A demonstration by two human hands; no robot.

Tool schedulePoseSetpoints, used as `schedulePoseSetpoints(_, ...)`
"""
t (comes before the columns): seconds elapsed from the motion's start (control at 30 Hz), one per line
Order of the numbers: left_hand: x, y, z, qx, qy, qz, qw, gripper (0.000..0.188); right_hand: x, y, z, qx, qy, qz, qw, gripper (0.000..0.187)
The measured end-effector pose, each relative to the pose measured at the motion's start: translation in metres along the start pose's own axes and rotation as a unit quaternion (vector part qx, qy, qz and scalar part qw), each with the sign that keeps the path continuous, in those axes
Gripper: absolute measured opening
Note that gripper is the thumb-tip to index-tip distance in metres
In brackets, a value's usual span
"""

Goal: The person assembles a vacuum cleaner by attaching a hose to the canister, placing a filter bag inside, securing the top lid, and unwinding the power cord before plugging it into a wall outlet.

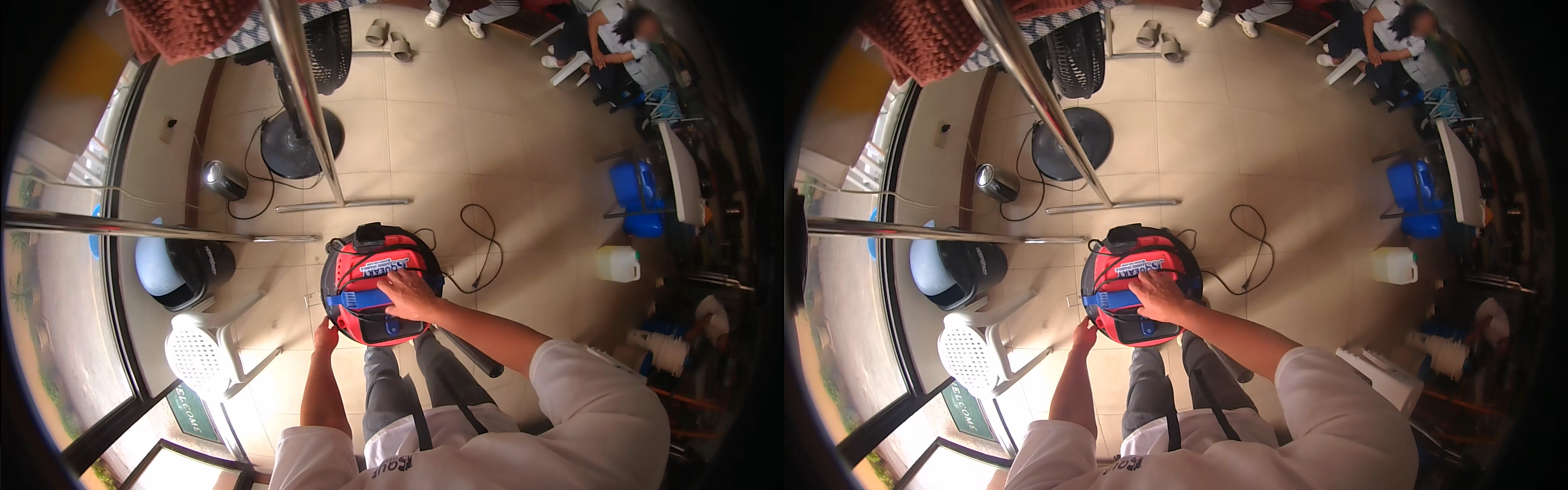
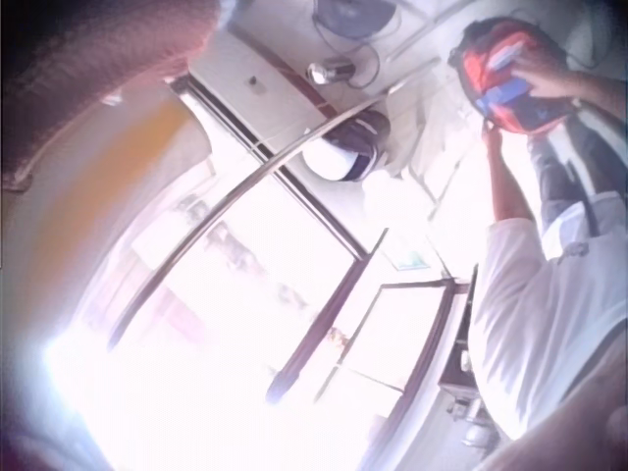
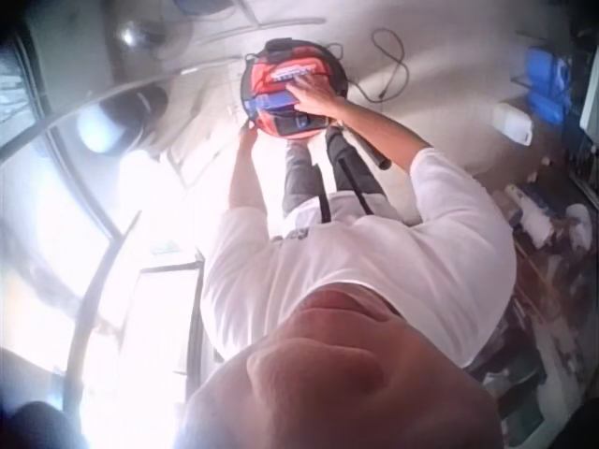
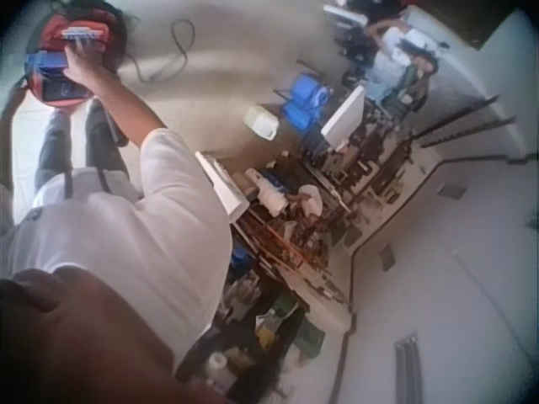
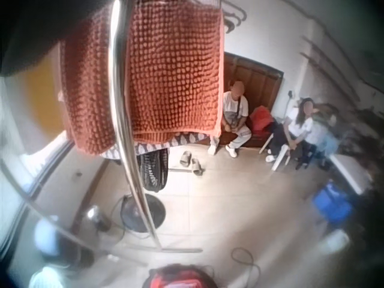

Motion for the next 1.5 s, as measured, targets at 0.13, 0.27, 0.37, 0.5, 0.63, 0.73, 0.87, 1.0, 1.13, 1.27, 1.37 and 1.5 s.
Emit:
schedulePoseSetpoints(0.13,-0.002,0.027,-0.032,0.202,-0.005,0.005,0.979,0.045,-0.032,0.024,-0.004,-0.039,0.124,-0.218,0.967,0.025)
schedulePoseSetpoints(0.27,0.016,0.046,-0.012,0.289,0.005,0.003,0.957,0.051,-0.028,0.03,0.007,-0.058,0.146,-0.219,0.963,0.026)
schedulePoseSetpoints(0.37,0.017,0.05,-0.037,0.29,0.002,0.064,0.955,0.048,-0.028,0.012,-0.02,-0.032,0.12,-0.231,0.965,0.026)
schedulePoseSetpoints(0.5,0.057,0.043,0.001,0.536,-0.056,-0.025,0.842,0.067,-0.009,-0.008,-0.016,-0.035,0.147,-0.23,0.961,0.034)
schedulePoseSetpoints(0.63,0.081,0.059,0.004,0.665,0.019,-0.086,0.742,0.084,0.033,-0.048,-0.027,-0.057,0.155,-0.172,0.971,0.037)
schedulePoseSetpoints(0.73,0.116,0.055,0.029,0.655,0.077,-0.081,0.747,0.083,0.066,-0.074,-0.026,-0.146,0.159,-0.13,0.968,0.039)
schedulePoseSetpoints(0.87,0.133,0.08,0.017,0.669,0.027,-0.111,0.735,0.081,0.088,-0.102,-0.021,-0.286,0.176,-0.077,0.939,0.029)
schedulePoseSetpoints(1.0,0.141,0.12,-0.014,0.566,0.009,-0.128,0.814,0.079,0.102,-0.122,-0.008,-0.324,0.18,-0.039,0.928,0.023)
schedulePoseSetpoints(1.13,0.139,0.149,-0.046,0.523,-0.024,-0.09,0.847,0.064,0.114,-0.136,0.015,-0.318,0.188,-0.022,0.929,0.018)
schedulePoseSetpoints(1.27,0.116,0.136,-0.058,0.384,-0.031,0.02,0.923,0.041,0.113,-0.145,0.01,-0.29,0.205,-0.034,0.934,0.018)
schedulePoseSetpoints(1.37,0.087,0.102,-0.044,0.344,-0.055,0.072,0.934,0.044,0.119,-0.143,0.015,-0.277,0.214,-0.038,0.936,0.019)
schedulePoseSetpoints(1.5,0.055,0.061,-0.02,0.29,-0.091,0.087,0.949,0.053,0.117,-0.138,0.019,-0.297,0.21,-0.052,0.93,0.02)
Point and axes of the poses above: each hand's wrist, its own x-axis away from the middle knuckle, its own y-axis out of the palm, z = x × y, the point moved 3 cm from there along -x, towards the middle knuckle, and after that the axes turned 10 degrees about -z, right-handed, at the moved point
